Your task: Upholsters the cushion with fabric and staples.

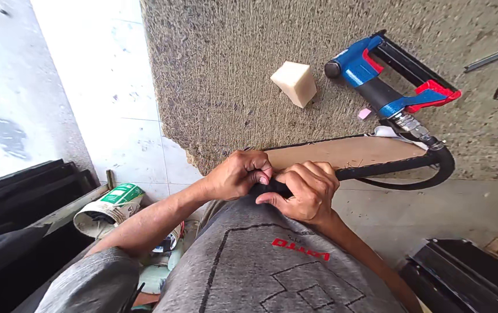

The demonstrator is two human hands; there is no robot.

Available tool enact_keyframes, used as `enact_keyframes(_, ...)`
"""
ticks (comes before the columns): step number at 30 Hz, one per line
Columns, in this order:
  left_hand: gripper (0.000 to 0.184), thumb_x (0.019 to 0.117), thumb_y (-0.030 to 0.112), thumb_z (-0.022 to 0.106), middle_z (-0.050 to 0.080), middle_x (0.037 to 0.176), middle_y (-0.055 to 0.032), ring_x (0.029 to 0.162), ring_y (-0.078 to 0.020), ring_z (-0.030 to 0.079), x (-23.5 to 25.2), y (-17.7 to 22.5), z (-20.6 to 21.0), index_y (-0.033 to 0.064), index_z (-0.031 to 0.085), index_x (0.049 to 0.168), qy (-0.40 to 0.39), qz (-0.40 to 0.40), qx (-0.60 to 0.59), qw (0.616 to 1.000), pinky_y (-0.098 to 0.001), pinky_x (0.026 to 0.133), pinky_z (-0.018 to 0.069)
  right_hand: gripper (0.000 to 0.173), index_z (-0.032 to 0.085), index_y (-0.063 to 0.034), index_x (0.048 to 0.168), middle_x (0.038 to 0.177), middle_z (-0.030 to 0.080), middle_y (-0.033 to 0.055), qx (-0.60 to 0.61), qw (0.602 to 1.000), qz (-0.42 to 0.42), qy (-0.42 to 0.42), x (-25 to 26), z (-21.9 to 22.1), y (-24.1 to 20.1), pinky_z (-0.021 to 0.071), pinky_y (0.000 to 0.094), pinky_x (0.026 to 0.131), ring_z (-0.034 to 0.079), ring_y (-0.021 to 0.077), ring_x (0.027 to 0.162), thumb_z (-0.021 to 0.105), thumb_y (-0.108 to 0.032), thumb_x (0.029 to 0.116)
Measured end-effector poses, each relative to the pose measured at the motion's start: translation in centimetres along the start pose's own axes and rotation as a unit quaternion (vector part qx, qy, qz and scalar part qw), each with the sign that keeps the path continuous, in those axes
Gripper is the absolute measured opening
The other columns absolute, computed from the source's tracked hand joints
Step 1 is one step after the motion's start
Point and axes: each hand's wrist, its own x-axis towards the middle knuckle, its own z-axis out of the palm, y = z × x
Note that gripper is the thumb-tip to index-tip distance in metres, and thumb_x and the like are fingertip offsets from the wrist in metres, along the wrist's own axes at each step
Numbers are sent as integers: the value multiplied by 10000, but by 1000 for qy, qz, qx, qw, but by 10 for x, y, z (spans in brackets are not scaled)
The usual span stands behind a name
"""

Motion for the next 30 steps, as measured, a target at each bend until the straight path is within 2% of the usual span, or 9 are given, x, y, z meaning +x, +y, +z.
enact_keyframes(7, 235, 1026, 204, 586, 646, 803, -2, 779, -44, 605, 0, 8, -2, 60, 691, 872, 26, -77, 47, 996, -222, 710, 500, 525, 738, -164, 794, 731, 703, 22, 50, 997, 14, -52, 8, -6, 3, 419, 395, 716, 595, 182, 654, 523, -598, 995)
enact_keyframes(13, 195, 974, 242, 614, 667, 782, 19, 861, -106, 612, 2, 21, -5, 118, 723, 870, 4, -136, 132, 982, -289, 782, 472, 456, 722, -161, 781, 756, 715, 21, 68, 993, 17, -93, 12, -12, 5, 424, 387, 710, 616, 182, 685, 483, -441, 1048)
enact_keyframes(18, 207, 974, 298, 636, 681, 809, 47, 936, -101, 610, -2, 22, -7, 145, 739, 879, -18, -175, 105, 979, -300, 866, 454, 365, 783, -187, 940, 854, 757, -10, 130, 979, 59, -148, 15, -20, 7, 455, 365, 751, 653, 135, 769, 531, -432, 1037)
enact_keyframes(20, 200, 976, 288, 645, 682, 814, 44, 978, -113, 604, -5, 20, -4, 142, 733, 872, -25, -171, 81, 982, -311, 924, 439, 316, 781, -120, 1054, 971, 768, 16, 192, 959, 134, -162, 26, -36, 16, 577, 361, 841, 711, 118, 903, 636, -395, 1002)
enact_keyframes(22, 199, 978, 281, 653, 689, 819, 41, 1019, -119, 606, -6, 16, -3, 137, 731, 864, -31, -161, 61, 985, -316, 997, 419, 374, 729, -51, 1185, 1135, 737, 106, 100, 972, 182, -114, 48, -55, 47, 593, 423, 930, 705, 203, 1068, 687, -359, 977)
enact_keyframes(24, 207, 980, 298, 658, 692, 845, 36, 1032, -119, 603, -7, 12, -5, 143, 739, 867, -44, -158, 43, 985, -333, 1030, 397, 579, 583, -64, 1424, 1424, 586, 188, -104, 960, 216, -148, 72, -68, 96, 448, 592, 1057, 544, 390, 1307, 673, -413, 971)
enact_keyframes(25, 215, 977, 320, 661, 676, 872, 30, 1023, -121, 590, -7, 9, -6, 154, 747, 872, -56, -159, 35, 985, -348, 1014, 388, 687, 479, -56, 1511, 1508, 485, 248, -179, 938, 228, -189, 82, -68, 121, 391, 692, 1052, 470, 501, 1341, 679, -419, 963)
enact_keyframes(27, 219, 966, 360, 670, 645, 932, 23, 1040, -141, 556, -3, 6, -11, 177, 757, 883, -85, -175, 21, 981, -359, 968, 403, 848, 361, -10, 1561, 1497, 443, 342, -258, 907, 216, -252, 94, -59, 159, 376, 781, 959, 505, 609, 1241, 736, -433, 929)
enact_keyframes(30, 223, 960, 361, 682, 649, 923, 25, 1000, -117, 573, -3, 2, -13, 165, 755, 880, -100, -191, -19, 976, -326, 901, 443, 894, 281, 19, 1573, 1461, 421, 373, -259, 905, 168, -294, 104, -50, 176, 473, 774, 838, 545, 632, 1156, 777, -340, 921)
